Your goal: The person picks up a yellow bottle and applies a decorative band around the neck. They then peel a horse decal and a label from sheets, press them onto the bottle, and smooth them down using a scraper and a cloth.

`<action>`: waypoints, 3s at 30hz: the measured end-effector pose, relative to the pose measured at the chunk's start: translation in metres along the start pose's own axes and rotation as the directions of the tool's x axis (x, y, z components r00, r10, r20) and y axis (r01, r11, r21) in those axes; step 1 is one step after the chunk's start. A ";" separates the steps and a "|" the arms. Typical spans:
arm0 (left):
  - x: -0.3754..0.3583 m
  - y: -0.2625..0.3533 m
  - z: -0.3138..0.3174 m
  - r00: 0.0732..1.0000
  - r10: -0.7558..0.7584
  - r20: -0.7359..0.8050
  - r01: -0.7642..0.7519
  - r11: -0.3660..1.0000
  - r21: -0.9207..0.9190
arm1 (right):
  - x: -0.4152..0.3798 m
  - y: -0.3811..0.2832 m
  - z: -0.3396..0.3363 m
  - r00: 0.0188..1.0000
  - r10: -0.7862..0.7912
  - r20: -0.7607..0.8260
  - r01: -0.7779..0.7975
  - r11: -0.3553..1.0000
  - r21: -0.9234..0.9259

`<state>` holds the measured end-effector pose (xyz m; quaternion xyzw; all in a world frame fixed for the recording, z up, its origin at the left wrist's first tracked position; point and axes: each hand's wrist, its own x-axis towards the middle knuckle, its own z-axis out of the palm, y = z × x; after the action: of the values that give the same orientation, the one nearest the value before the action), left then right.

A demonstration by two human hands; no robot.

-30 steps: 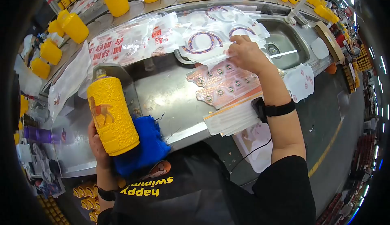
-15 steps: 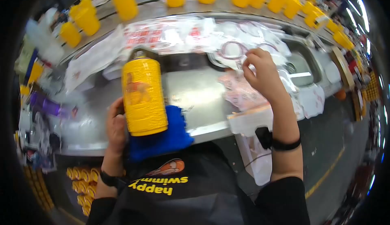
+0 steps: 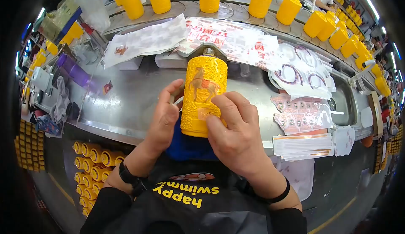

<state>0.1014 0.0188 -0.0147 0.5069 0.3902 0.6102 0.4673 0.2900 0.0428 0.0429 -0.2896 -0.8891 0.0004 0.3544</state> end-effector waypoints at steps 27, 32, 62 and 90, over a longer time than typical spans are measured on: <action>0.024 -0.013 -0.009 0.998 -0.052 -0.039 0.055 0.996 0.066 | -0.018 0.018 0.032 0.995 0.087 -0.038 -0.076 0.968 0.241; 0.018 -0.019 -0.011 1.000 -0.031 -0.001 0.031 0.997 0.075 | -0.017 0.020 0.036 0.996 0.088 -0.031 -0.078 0.965 0.250; 0.025 -0.014 -0.011 0.995 -0.099 0.005 0.099 0.993 -0.066 | -0.014 0.019 0.042 0.991 0.131 -0.030 -0.114 0.940 0.322; 0.026 -0.016 -0.008 0.994 -0.112 -0.017 0.110 0.992 -0.060 | -0.014 0.022 0.044 0.991 0.137 -0.012 -0.125 0.937 0.325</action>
<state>0.0950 0.0484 -0.0248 0.4642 0.4043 0.5996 0.5114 0.2817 0.0627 -0.0037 -0.2860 -0.8496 0.1650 0.4114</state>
